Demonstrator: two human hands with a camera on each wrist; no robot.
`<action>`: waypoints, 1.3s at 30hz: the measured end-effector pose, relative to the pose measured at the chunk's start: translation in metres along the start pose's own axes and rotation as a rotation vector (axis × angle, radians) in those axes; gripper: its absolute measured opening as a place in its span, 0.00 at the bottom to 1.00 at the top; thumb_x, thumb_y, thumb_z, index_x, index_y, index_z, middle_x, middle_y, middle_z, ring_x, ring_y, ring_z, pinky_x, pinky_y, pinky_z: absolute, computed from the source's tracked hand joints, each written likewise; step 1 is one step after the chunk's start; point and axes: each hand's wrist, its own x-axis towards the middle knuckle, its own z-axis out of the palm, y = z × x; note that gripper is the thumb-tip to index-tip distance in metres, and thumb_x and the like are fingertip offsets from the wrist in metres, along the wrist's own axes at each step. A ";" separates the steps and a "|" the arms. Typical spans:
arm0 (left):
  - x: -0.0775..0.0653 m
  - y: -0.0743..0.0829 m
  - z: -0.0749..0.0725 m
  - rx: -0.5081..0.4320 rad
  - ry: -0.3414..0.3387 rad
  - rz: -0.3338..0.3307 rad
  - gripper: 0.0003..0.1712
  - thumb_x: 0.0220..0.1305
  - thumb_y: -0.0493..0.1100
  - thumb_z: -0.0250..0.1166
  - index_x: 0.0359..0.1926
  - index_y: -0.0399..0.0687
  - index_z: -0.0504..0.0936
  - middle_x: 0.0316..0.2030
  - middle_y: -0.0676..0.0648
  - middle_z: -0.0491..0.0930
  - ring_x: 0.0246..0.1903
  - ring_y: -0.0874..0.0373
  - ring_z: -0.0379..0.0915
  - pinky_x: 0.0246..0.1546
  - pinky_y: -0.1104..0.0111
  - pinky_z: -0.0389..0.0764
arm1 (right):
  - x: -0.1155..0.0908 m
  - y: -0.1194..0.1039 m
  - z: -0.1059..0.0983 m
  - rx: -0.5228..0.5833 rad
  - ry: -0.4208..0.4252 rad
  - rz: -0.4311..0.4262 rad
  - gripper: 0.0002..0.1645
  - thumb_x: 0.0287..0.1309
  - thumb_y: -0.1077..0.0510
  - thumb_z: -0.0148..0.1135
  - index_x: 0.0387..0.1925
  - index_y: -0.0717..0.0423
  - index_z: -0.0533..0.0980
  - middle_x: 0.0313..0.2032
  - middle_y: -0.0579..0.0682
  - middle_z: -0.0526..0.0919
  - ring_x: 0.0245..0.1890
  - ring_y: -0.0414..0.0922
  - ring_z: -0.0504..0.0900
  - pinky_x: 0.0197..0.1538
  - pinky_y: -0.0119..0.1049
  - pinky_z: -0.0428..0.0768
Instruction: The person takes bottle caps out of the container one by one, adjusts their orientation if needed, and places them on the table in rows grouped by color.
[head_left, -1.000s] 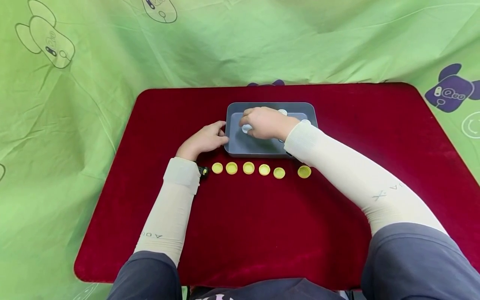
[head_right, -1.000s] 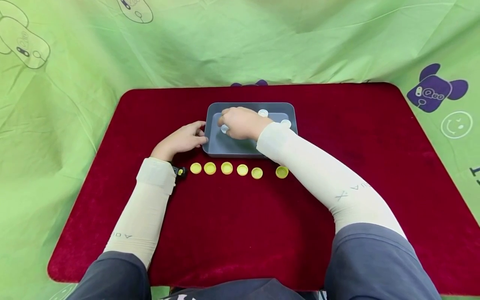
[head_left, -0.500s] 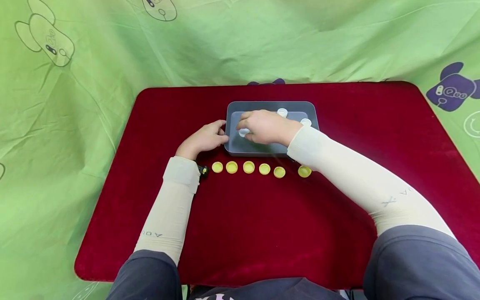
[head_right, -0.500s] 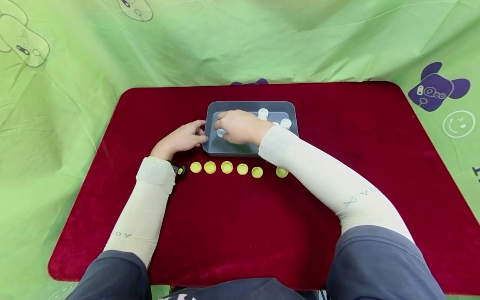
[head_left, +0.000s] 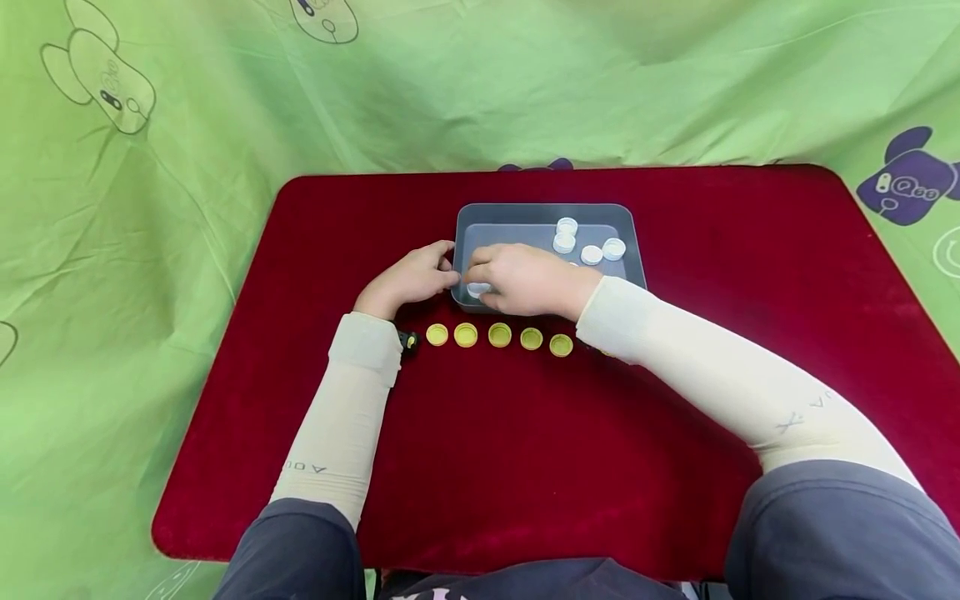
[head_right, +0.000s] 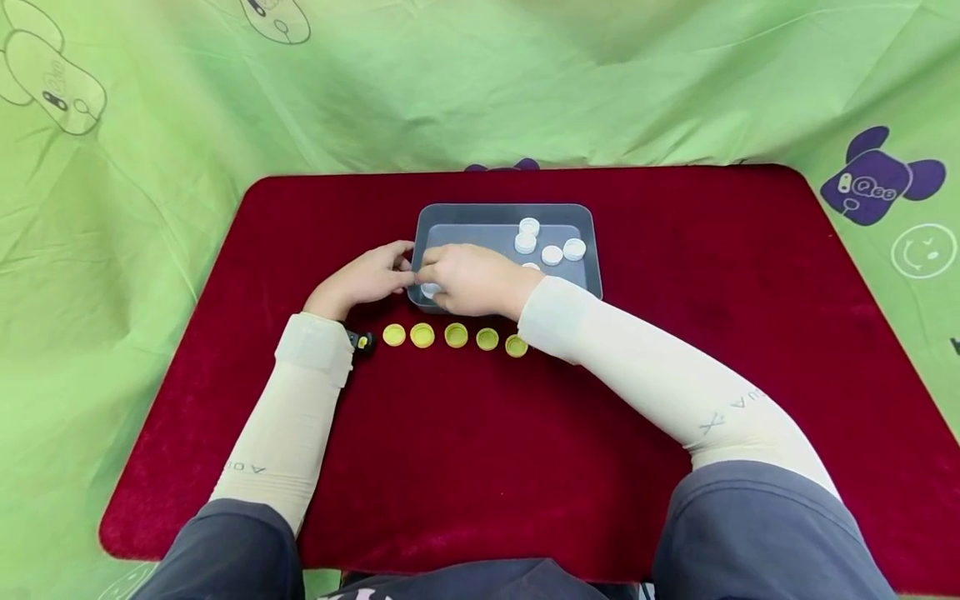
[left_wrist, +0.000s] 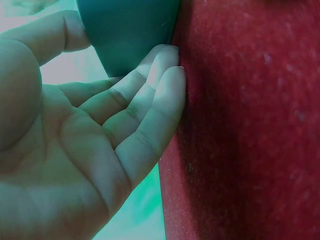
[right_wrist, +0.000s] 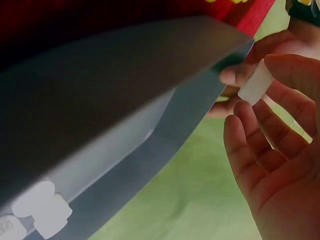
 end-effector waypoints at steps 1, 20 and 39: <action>0.000 0.000 0.000 0.000 0.000 0.003 0.35 0.64 0.42 0.57 0.71 0.42 0.60 0.40 0.44 0.77 0.33 0.53 0.76 0.37 0.64 0.75 | 0.000 -0.002 0.001 0.000 0.005 -0.008 0.17 0.57 0.61 0.63 0.49 0.59 0.82 0.44 0.52 0.80 0.45 0.49 0.80 0.53 0.42 0.76; 0.000 -0.001 0.000 0.004 0.001 0.031 0.36 0.62 0.40 0.56 0.71 0.40 0.60 0.41 0.45 0.79 0.36 0.54 0.77 0.43 0.64 0.75 | -0.003 -0.024 0.009 0.000 0.065 -0.110 0.16 0.57 0.60 0.64 0.48 0.59 0.82 0.48 0.53 0.80 0.50 0.51 0.78 0.55 0.44 0.75; -0.002 -0.001 0.000 0.015 0.014 0.049 0.33 0.61 0.41 0.57 0.68 0.43 0.64 0.40 0.46 0.78 0.35 0.55 0.75 0.40 0.65 0.75 | -0.002 -0.036 0.019 0.042 0.040 -0.151 0.14 0.58 0.60 0.63 0.46 0.58 0.82 0.45 0.51 0.80 0.47 0.47 0.78 0.54 0.39 0.74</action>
